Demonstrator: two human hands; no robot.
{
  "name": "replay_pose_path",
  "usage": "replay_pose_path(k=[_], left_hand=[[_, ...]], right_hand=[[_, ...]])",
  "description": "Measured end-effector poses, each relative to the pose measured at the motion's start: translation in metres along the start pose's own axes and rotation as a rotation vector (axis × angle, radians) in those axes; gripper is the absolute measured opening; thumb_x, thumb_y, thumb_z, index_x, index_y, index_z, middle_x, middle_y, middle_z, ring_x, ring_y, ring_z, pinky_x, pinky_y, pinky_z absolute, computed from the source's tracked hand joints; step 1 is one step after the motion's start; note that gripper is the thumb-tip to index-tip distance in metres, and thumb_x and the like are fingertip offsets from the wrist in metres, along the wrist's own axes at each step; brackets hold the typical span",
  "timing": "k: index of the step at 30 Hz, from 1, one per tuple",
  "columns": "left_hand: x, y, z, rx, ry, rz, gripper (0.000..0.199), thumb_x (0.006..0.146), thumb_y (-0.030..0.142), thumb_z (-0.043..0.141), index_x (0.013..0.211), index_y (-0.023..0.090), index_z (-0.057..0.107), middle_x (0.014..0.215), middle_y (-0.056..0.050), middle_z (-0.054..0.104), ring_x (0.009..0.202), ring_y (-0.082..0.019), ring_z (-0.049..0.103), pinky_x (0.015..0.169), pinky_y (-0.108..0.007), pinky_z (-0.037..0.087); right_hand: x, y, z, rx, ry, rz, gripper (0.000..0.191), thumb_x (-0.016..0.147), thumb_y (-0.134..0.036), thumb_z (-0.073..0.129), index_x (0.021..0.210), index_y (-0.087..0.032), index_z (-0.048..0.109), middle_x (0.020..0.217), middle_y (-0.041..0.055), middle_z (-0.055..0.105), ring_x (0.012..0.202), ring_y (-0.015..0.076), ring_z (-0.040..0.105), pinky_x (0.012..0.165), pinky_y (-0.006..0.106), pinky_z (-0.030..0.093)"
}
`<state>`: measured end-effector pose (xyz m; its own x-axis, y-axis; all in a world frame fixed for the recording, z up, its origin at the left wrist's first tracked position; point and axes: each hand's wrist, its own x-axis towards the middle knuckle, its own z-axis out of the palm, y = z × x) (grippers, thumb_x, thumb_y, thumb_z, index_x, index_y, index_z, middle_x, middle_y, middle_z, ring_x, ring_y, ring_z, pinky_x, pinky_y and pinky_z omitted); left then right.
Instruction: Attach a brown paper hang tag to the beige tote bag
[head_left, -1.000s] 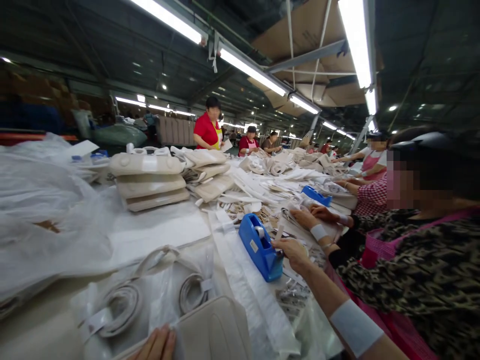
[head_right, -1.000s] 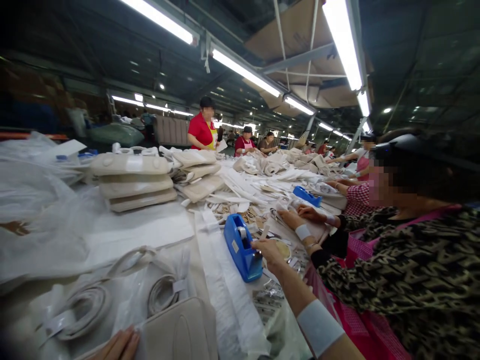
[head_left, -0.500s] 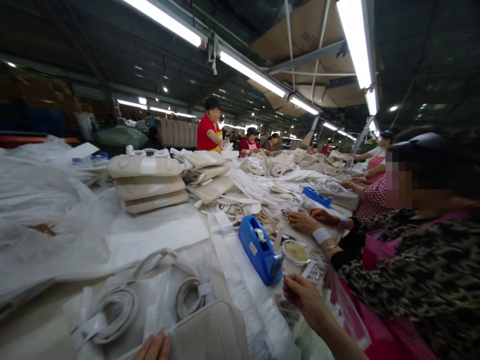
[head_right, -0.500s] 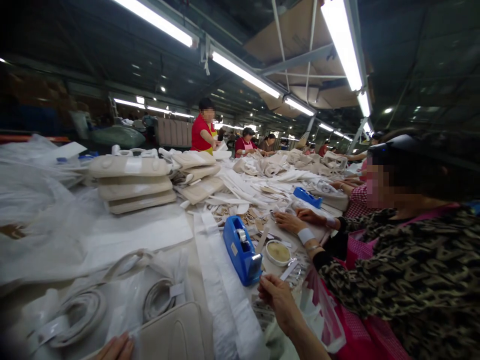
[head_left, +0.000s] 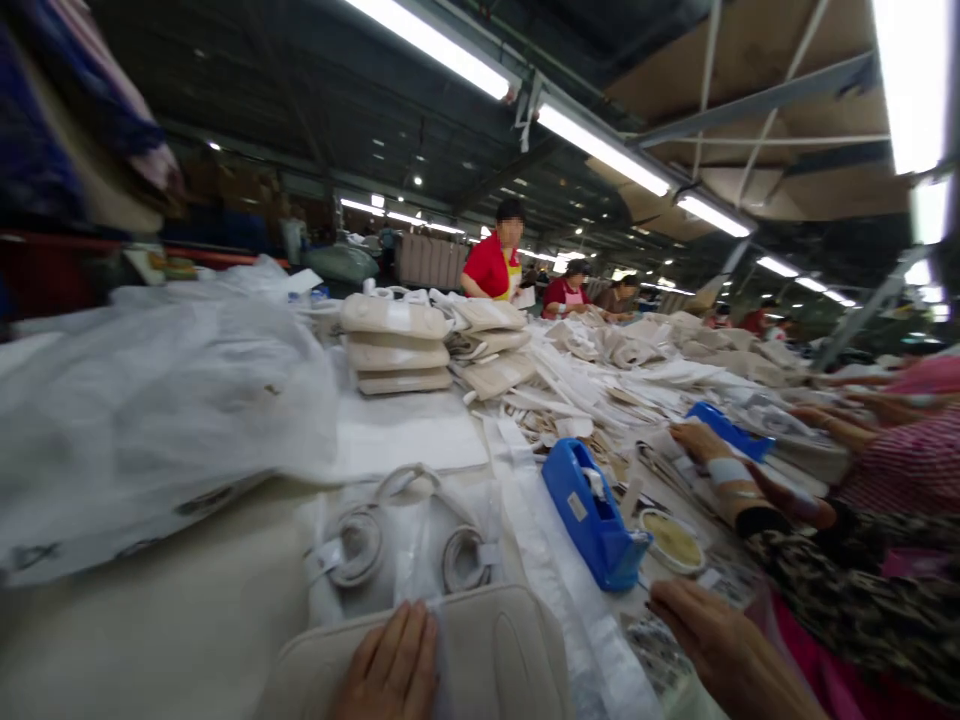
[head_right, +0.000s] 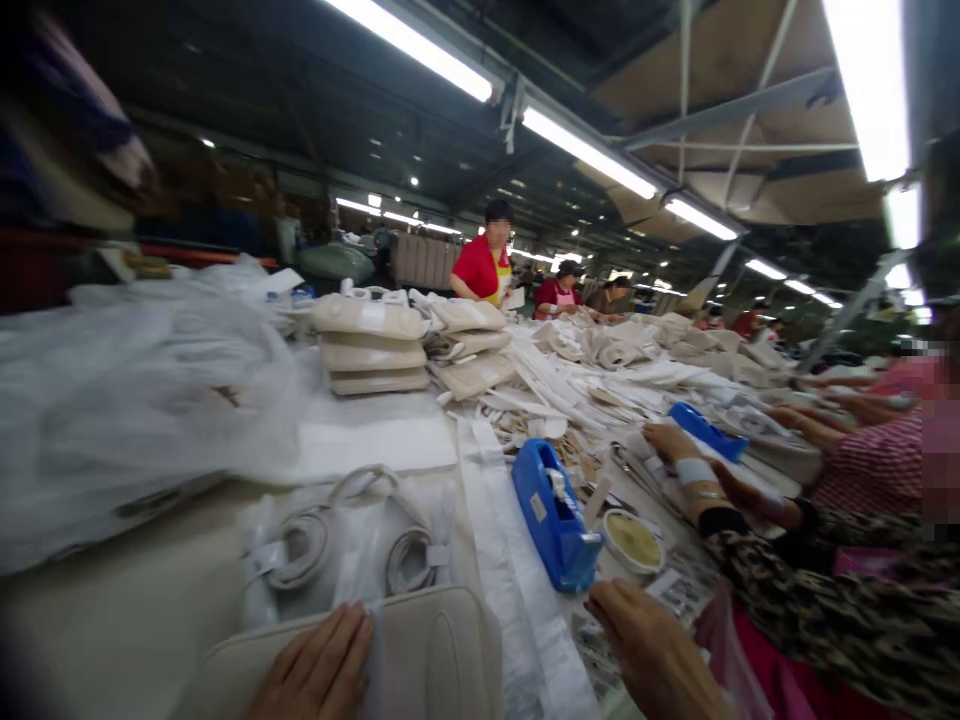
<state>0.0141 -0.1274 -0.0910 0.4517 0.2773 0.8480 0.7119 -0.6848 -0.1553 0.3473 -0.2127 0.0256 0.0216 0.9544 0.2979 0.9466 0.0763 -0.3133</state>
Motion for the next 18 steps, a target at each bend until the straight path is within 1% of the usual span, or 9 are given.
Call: replay_pose_path(k=[1,3,5,7,9,11,14,16,18], left_hand=[[0.002,0.002,-0.001,0.016,0.001,-0.007,0.027,0.092,0.015,0.037,0.102,0.013,0.062,0.098,-0.01,0.069,0.097,-0.02,0.061,0.09,-0.033,0.038],[0.007,0.005,-0.002,0.042,0.04,-0.028,0.029,0.092,0.015,0.034,0.097,0.011,0.063,0.096,-0.011,0.069,0.096,-0.022,0.061,0.09,-0.034,0.039],[0.011,0.007,-0.004,0.051,0.052,-0.048,0.03,0.092,0.014,0.034,0.096,0.01,0.063,0.096,-0.011,0.069,0.096,-0.022,0.061,0.089,-0.035,0.039],[0.012,0.009,-0.006,0.048,0.029,-0.053,0.029,0.091,0.013,0.034,0.096,0.01,0.063,0.097,-0.01,0.068,0.097,-0.022,0.06,0.09,-0.034,0.04],[0.01,0.01,-0.007,0.048,-0.005,-0.054,0.03,0.09,0.012,0.034,0.097,0.009,0.063,0.099,-0.01,0.068,0.099,-0.023,0.06,0.091,-0.035,0.039],[0.008,0.01,-0.006,0.061,-0.006,-0.053,0.03,0.089,0.011,0.034,0.098,0.009,0.062,0.1,-0.011,0.067,0.099,-0.023,0.06,0.092,-0.035,0.039],[0.006,0.01,-0.002,0.084,0.023,-0.05,0.029,0.089,0.01,0.034,0.097,0.01,0.063,0.097,-0.01,0.068,0.096,-0.022,0.061,0.092,-0.036,0.038],[0.008,0.01,0.0,0.087,0.066,-0.057,0.03,0.089,0.009,0.034,0.093,0.01,0.063,0.092,-0.01,0.068,0.092,-0.022,0.062,0.093,-0.036,0.037],[0.009,0.009,0.002,0.086,0.088,-0.056,0.03,0.089,0.009,0.033,0.09,0.01,0.063,0.089,-0.009,0.069,0.089,-0.021,0.063,0.096,-0.037,0.035]], right_hand=[[0.009,-0.017,-0.008,-0.008,-0.069,-0.104,0.027,0.089,-0.036,0.041,0.072,-0.026,0.057,0.067,0.0039,0.062,0.059,0.0198,0.06,0.055,0.03,0.045],[0.03,-0.055,-0.023,0.013,-0.221,-0.289,0.025,0.092,-0.033,0.041,0.074,-0.027,0.057,0.069,0.0023,0.062,0.059,0.0166,0.06,0.053,0.026,0.045],[0.055,-0.095,-0.03,0.032,-0.389,-0.436,0.023,0.094,-0.027,0.042,0.075,-0.026,0.055,0.073,0.0008,0.061,0.061,0.0134,0.058,0.055,0.023,0.044],[0.082,-0.132,-0.025,-0.013,-0.5,-0.577,0.02,0.093,-0.022,0.046,0.075,-0.023,0.054,0.075,-0.0003,0.061,0.067,0.0122,0.059,0.059,0.021,0.042],[0.11,-0.159,-0.008,-0.118,-0.592,-0.722,0.017,0.09,-0.017,0.051,0.074,-0.02,0.056,0.075,-0.0002,0.062,0.07,0.0124,0.058,0.062,0.023,0.04],[0.136,-0.175,0.017,-0.255,-0.653,-0.846,0.013,0.087,-0.015,0.055,0.075,-0.018,0.059,0.074,0.0011,0.063,0.069,0.0134,0.059,0.062,0.024,0.037],[0.166,-0.184,0.052,-0.425,-0.689,-0.963,0.008,0.083,-0.015,0.058,0.077,-0.017,0.063,0.074,0.0033,0.065,0.07,0.0155,0.06,0.059,0.027,0.034],[0.179,-0.187,0.068,-0.483,-0.703,-1.012,0.008,0.082,-0.016,0.059,0.076,-0.017,0.064,0.073,0.004,0.066,0.071,0.017,0.061,0.058,0.027,0.033],[0.188,-0.19,0.079,-0.514,-0.73,-1.04,0.008,0.081,-0.016,0.06,0.076,-0.017,0.066,0.074,0.005,0.067,0.071,0.0179,0.062,0.057,0.028,0.033]])
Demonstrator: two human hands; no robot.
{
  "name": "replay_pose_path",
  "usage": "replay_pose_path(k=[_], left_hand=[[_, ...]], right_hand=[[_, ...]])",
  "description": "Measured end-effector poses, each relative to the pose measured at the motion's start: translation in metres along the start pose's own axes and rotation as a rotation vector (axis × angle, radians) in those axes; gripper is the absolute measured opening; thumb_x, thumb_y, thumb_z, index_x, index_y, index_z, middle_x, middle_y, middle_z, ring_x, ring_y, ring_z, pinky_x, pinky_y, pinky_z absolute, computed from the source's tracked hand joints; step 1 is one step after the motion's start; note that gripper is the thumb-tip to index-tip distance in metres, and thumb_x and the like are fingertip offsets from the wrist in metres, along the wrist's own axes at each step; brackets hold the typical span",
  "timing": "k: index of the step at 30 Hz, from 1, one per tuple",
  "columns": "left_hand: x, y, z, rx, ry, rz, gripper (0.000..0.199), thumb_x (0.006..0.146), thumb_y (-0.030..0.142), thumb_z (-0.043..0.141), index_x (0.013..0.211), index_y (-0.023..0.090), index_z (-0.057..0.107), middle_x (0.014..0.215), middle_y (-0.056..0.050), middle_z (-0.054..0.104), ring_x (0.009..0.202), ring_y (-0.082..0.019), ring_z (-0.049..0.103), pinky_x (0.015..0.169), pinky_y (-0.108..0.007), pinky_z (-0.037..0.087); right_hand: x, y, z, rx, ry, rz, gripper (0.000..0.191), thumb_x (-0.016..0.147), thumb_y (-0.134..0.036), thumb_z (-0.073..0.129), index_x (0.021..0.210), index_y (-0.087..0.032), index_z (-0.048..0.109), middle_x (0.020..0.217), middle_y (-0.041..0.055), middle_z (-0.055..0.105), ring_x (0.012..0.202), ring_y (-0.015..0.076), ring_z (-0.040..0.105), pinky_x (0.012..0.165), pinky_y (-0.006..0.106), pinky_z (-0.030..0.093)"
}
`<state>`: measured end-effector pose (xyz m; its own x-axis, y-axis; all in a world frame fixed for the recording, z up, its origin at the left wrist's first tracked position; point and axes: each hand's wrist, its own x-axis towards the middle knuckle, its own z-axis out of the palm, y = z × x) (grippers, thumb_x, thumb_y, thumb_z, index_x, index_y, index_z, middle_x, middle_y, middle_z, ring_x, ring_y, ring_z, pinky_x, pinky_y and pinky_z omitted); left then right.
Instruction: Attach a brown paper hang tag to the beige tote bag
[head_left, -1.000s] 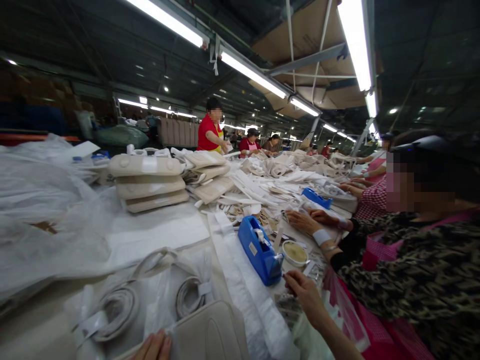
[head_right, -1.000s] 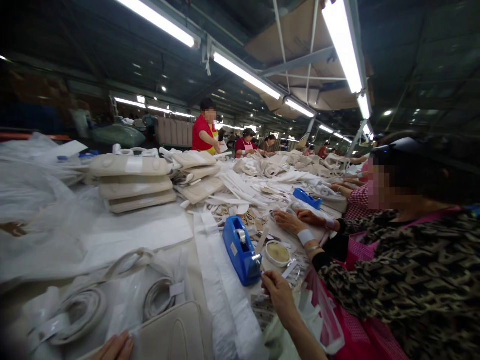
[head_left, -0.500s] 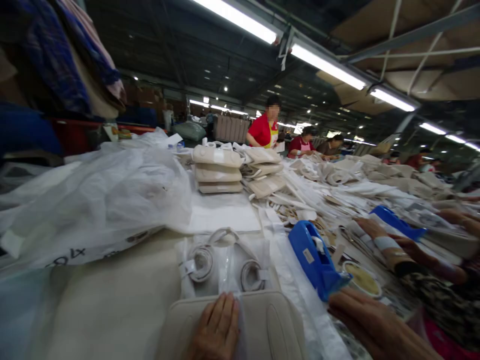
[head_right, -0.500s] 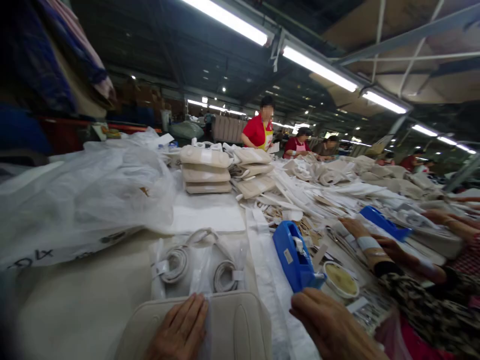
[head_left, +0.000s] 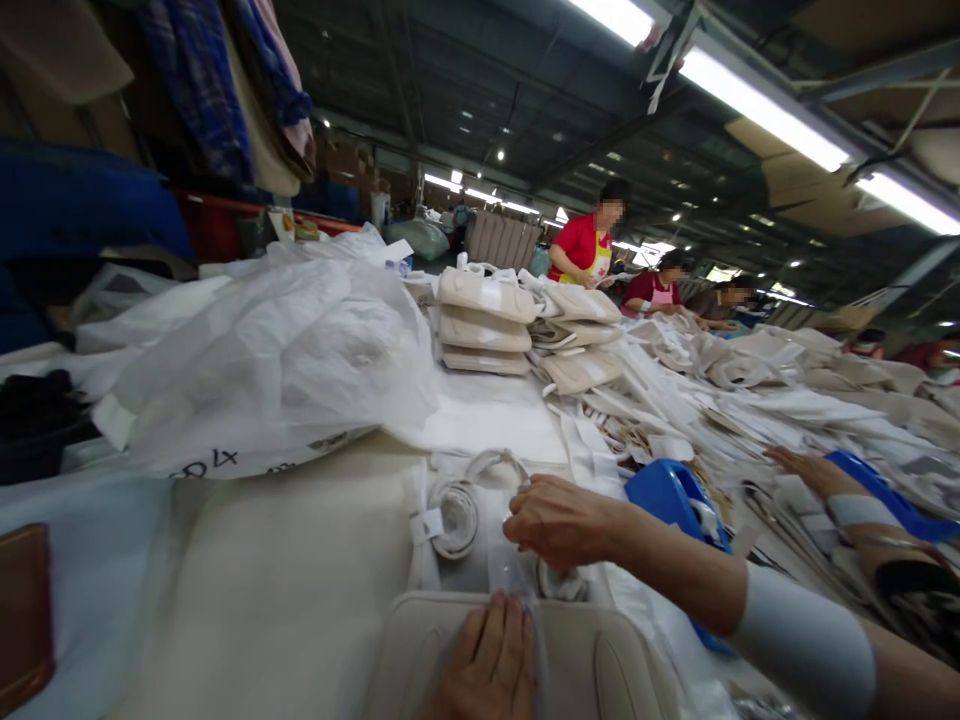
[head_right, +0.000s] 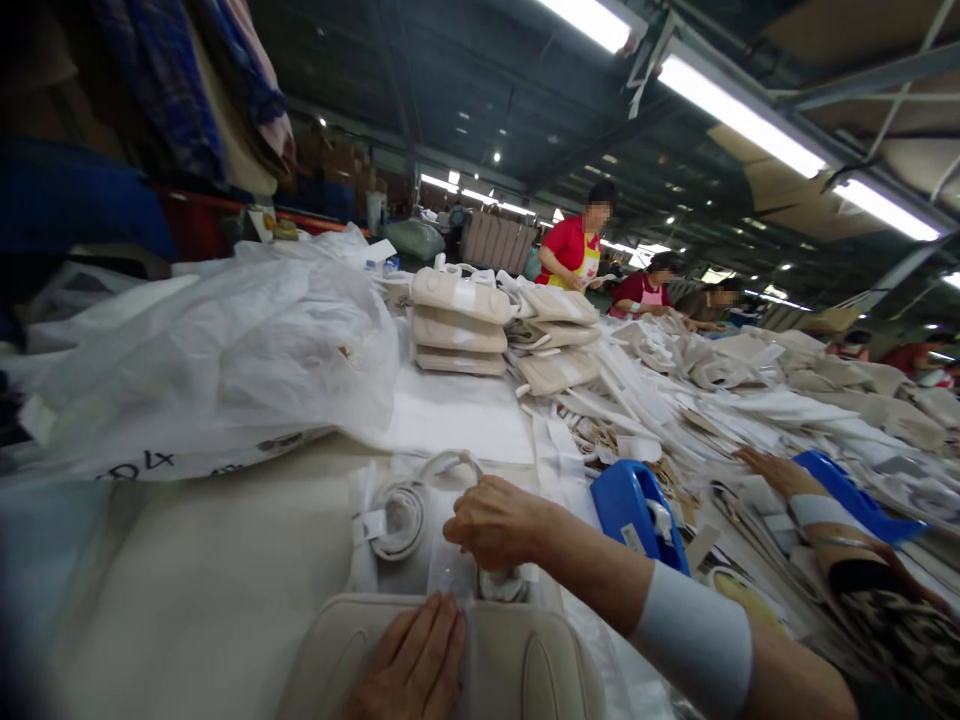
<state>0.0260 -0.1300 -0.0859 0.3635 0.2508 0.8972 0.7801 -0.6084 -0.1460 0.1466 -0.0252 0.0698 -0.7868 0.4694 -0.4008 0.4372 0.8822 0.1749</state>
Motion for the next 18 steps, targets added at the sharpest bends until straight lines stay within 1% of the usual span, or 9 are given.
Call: replay_pose_path(k=[5,8,9,11,13,14,15,17,18], left_hand=[[-0.004,0.002,0.006,0.021,-0.01,-0.023,0.033,0.087,0.007,0.032,0.089,0.011,0.064,0.087,-0.008,0.069,0.087,-0.019,0.064,0.102,-0.039,0.031],[-0.007,0.005,0.011,0.028,-0.004,-0.029,0.033,0.086,0.007,0.032,0.088,0.011,0.065,0.085,-0.009,0.07,0.085,-0.019,0.065,0.103,-0.04,0.031],[-0.007,0.005,0.011,0.028,-0.005,-0.028,0.034,0.086,0.006,0.032,0.087,0.011,0.065,0.085,-0.009,0.07,0.085,-0.019,0.065,0.104,-0.04,0.03],[-0.005,0.004,0.012,0.027,0.004,-0.033,0.035,0.086,0.006,0.031,0.085,0.011,0.065,0.084,-0.009,0.07,0.084,-0.018,0.065,0.107,-0.04,0.028],[-0.002,0.003,0.011,0.025,0.043,-0.037,0.036,0.087,0.006,0.03,0.081,0.012,0.065,0.08,-0.008,0.07,0.08,-0.017,0.066,0.108,-0.039,0.026],[-0.001,0.002,0.011,0.023,0.073,-0.04,0.038,0.087,0.006,0.029,0.079,0.012,0.065,0.078,-0.008,0.07,0.077,-0.016,0.066,0.109,-0.038,0.026],[0.001,0.001,0.011,0.02,0.097,-0.043,0.039,0.088,0.006,0.028,0.077,0.012,0.065,0.076,-0.007,0.07,0.075,-0.016,0.066,0.109,-0.037,0.027],[0.002,0.0,0.012,0.023,0.125,-0.051,0.04,0.089,0.007,0.027,0.077,0.013,0.065,0.074,-0.007,0.07,0.074,-0.015,0.065,0.108,-0.035,0.028],[0.002,0.0,0.013,0.027,0.125,-0.054,0.041,0.089,0.007,0.026,0.077,0.013,0.065,0.074,-0.006,0.07,0.074,-0.015,0.065,0.107,-0.034,0.028]], right_hand=[[0.02,0.005,0.001,0.081,-0.09,0.009,0.009,0.076,-0.013,0.064,0.076,-0.017,0.072,0.074,0.0052,0.07,0.066,0.0165,0.061,0.05,0.025,0.026],[0.03,0.01,0.003,0.129,-0.099,0.061,0.003,0.071,-0.019,0.072,0.073,-0.019,0.073,0.067,0.0026,0.07,0.061,0.0146,0.059,0.047,0.023,0.024],[0.034,0.013,0.004,0.142,-0.09,0.091,0.009,0.067,-0.024,0.077,0.073,-0.019,0.073,0.066,0.0024,0.069,0.059,0.0144,0.059,0.046,0.023,0.025],[0.038,0.021,0.004,0.16,-0.046,0.164,0.027,0.058,-0.033,0.084,0.075,-0.017,0.073,0.065,0.0031,0.068,0.057,0.0146,0.057,0.046,0.022,0.028],[0.038,0.029,0.004,0.165,0.019,0.243,0.04,0.052,-0.037,0.087,0.08,-0.014,0.071,0.067,0.0045,0.068,0.058,0.0158,0.057,0.049,0.023,0.032],[0.035,0.032,0.004,0.163,0.058,0.281,0.04,0.055,-0.036,0.086,0.084,-0.013,0.07,0.068,0.0052,0.068,0.06,0.0169,0.058,0.052,0.023,0.035],[0.031,0.031,0.005,0.157,0.101,0.316,0.035,0.062,-0.032,0.083,0.088,-0.013,0.068,0.072,0.0064,0.068,0.065,0.0182,0.059,0.056,0.024,0.038],[0.016,0.021,0.01,0.133,0.198,0.387,0.014,0.079,-0.022,0.068,0.09,-0.013,0.066,0.082,0.0097,0.068,0.077,0.0211,0.06,0.067,0.029,0.042],[0.007,0.01,0.015,0.13,0.268,0.406,0.008,0.084,-0.014,0.059,0.089,-0.013,0.065,0.086,0.0106,0.067,0.081,0.0217,0.06,0.072,0.031,0.043]])
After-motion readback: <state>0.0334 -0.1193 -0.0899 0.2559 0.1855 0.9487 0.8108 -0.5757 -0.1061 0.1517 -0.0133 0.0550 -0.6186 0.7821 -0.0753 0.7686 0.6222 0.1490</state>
